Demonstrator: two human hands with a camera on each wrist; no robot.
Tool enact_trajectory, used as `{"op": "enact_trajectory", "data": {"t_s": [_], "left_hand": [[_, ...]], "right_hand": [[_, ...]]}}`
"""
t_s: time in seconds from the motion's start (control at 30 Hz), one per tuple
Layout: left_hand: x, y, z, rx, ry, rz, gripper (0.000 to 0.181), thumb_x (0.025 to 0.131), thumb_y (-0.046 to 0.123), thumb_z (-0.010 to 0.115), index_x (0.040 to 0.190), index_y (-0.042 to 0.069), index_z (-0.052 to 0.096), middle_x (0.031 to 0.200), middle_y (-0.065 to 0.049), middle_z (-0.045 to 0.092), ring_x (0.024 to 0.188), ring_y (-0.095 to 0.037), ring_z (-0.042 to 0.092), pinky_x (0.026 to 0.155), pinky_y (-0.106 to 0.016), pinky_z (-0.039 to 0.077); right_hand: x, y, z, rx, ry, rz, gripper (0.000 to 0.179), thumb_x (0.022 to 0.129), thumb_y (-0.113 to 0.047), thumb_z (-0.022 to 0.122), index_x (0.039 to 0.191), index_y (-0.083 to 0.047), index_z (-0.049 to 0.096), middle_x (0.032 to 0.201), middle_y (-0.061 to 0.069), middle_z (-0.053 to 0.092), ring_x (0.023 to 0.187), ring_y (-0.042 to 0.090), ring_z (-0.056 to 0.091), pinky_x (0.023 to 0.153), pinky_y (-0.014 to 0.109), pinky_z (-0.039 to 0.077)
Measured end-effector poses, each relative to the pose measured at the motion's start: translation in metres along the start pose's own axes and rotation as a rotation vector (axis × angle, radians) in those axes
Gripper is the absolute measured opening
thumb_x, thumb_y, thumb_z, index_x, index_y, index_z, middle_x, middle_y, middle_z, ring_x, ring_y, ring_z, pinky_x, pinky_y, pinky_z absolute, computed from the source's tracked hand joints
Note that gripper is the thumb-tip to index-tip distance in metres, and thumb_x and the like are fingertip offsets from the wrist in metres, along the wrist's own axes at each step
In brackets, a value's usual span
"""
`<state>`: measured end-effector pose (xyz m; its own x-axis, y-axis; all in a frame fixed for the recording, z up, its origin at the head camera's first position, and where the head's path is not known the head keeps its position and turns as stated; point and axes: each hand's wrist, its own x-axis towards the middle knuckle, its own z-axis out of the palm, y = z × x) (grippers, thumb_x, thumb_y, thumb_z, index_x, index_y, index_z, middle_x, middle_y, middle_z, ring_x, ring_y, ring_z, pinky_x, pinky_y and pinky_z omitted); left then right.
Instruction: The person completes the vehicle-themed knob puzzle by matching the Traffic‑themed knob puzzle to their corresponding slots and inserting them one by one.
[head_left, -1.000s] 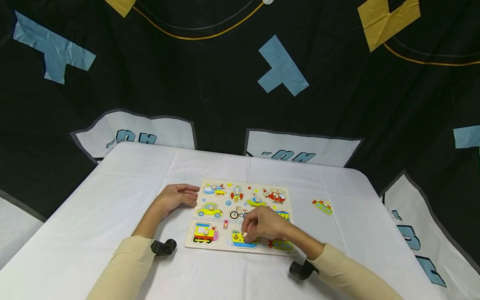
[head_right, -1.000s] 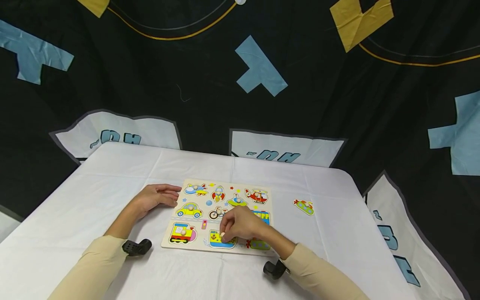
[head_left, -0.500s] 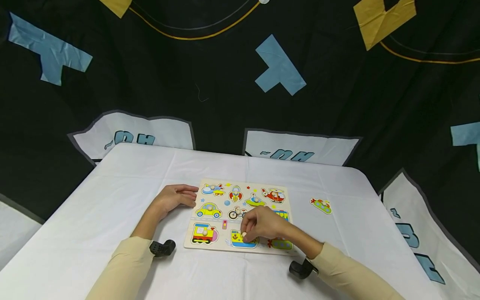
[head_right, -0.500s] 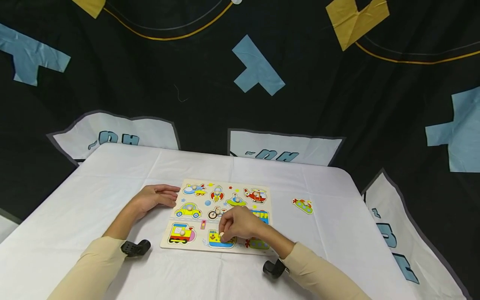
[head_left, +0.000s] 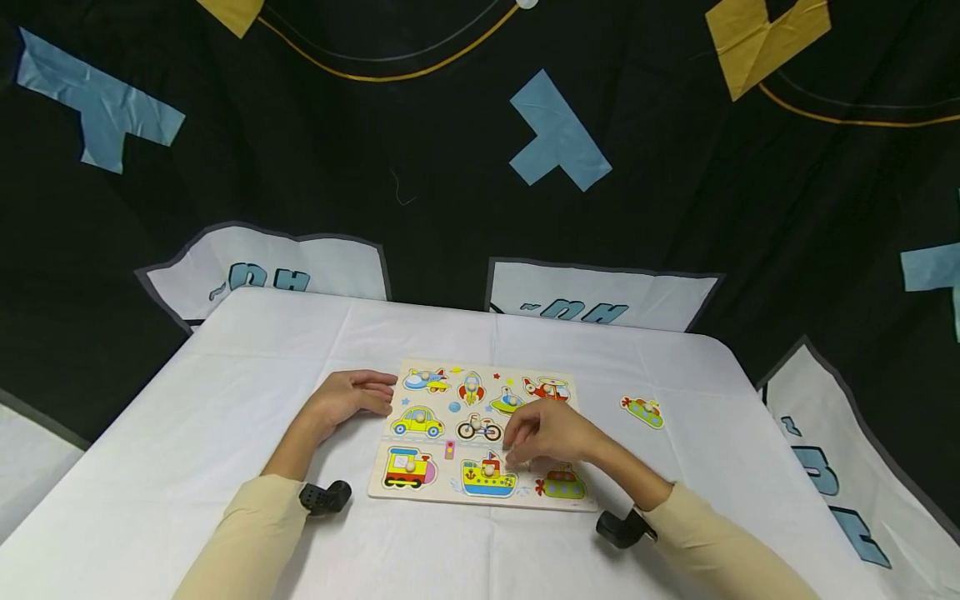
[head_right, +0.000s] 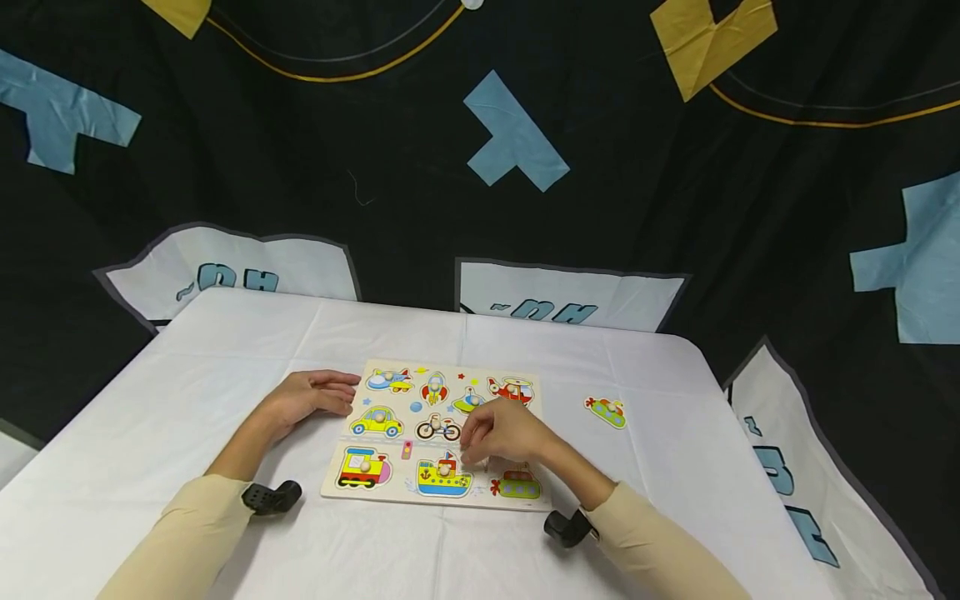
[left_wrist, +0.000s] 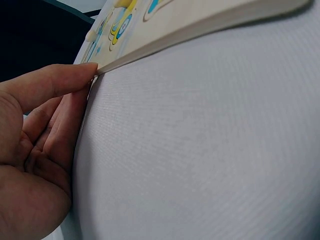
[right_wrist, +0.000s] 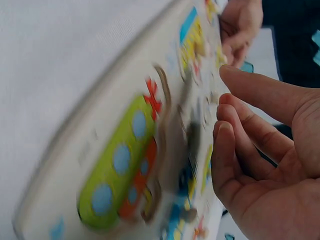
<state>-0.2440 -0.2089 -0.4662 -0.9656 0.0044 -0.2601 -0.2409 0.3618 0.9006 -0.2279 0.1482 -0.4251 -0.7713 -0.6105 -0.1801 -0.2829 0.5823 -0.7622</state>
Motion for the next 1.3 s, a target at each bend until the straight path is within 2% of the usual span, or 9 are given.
{"op": "enact_trajectory", "data": {"t_s": [0.23, 0.57, 0.83, 1.1, 1.3], "left_hand": [[0.0, 0.001, 0.0, 0.005, 0.001, -0.005, 0.058, 0.077, 0.01, 0.082, 0.133, 0.009, 0.066, 0.112, -0.006, 0.076, 0.098, -0.014, 0.072, 0.098, -0.039, 0.051], [-0.001, 0.0, 0.001, 0.0, -0.002, 0.002, 0.058, 0.076, 0.009, 0.083, 0.132, 0.008, 0.066, 0.112, -0.006, 0.076, 0.098, -0.014, 0.072, 0.099, -0.039, 0.05], [0.0, 0.0, 0.001, -0.001, 0.005, 0.003, 0.058, 0.076, 0.009, 0.083, 0.132, 0.008, 0.066, 0.112, -0.006, 0.076, 0.098, -0.014, 0.072, 0.1, -0.041, 0.05], [0.001, 0.0, 0.001, 0.003, 0.006, -0.001, 0.058, 0.076, 0.009, 0.082, 0.132, 0.008, 0.066, 0.112, -0.006, 0.077, 0.098, -0.014, 0.072, 0.1, -0.04, 0.051], [0.0, 0.001, 0.001, 0.004, 0.008, -0.002, 0.058, 0.077, 0.009, 0.082, 0.132, 0.008, 0.066, 0.111, -0.006, 0.077, 0.098, -0.014, 0.072, 0.101, -0.042, 0.05]], "right_hand": [[-0.006, 0.013, -0.028, -0.025, 0.129, 0.03, 0.016, 0.078, -0.018, 0.086, 0.09, -0.013, 0.076, 0.075, -0.002, 0.069, 0.071, 0.014, 0.062, 0.067, 0.029, 0.048], [-0.018, 0.031, -0.06, -0.014, 0.275, 0.1, 0.028, 0.077, -0.016, 0.086, 0.101, -0.006, 0.076, 0.078, 0.002, 0.068, 0.076, 0.018, 0.059, 0.068, 0.03, 0.045], [-0.031, 0.049, -0.086, -0.044, 0.388, 0.193, 0.033, 0.079, -0.019, 0.085, 0.107, -0.006, 0.075, 0.085, 0.005, 0.069, 0.08, 0.02, 0.058, 0.069, 0.032, 0.046], [-0.045, 0.073, -0.105, -0.011, 0.46, 0.269, 0.037, 0.086, -0.021, 0.08, 0.116, -0.002, 0.072, 0.09, 0.006, 0.071, 0.082, 0.02, 0.062, 0.074, 0.036, 0.051], [-0.055, 0.09, -0.112, -0.017, 0.492, 0.315, 0.037, 0.088, -0.022, 0.079, 0.119, -0.003, 0.072, 0.095, 0.005, 0.073, 0.086, 0.019, 0.061, 0.073, 0.032, 0.049]]}}
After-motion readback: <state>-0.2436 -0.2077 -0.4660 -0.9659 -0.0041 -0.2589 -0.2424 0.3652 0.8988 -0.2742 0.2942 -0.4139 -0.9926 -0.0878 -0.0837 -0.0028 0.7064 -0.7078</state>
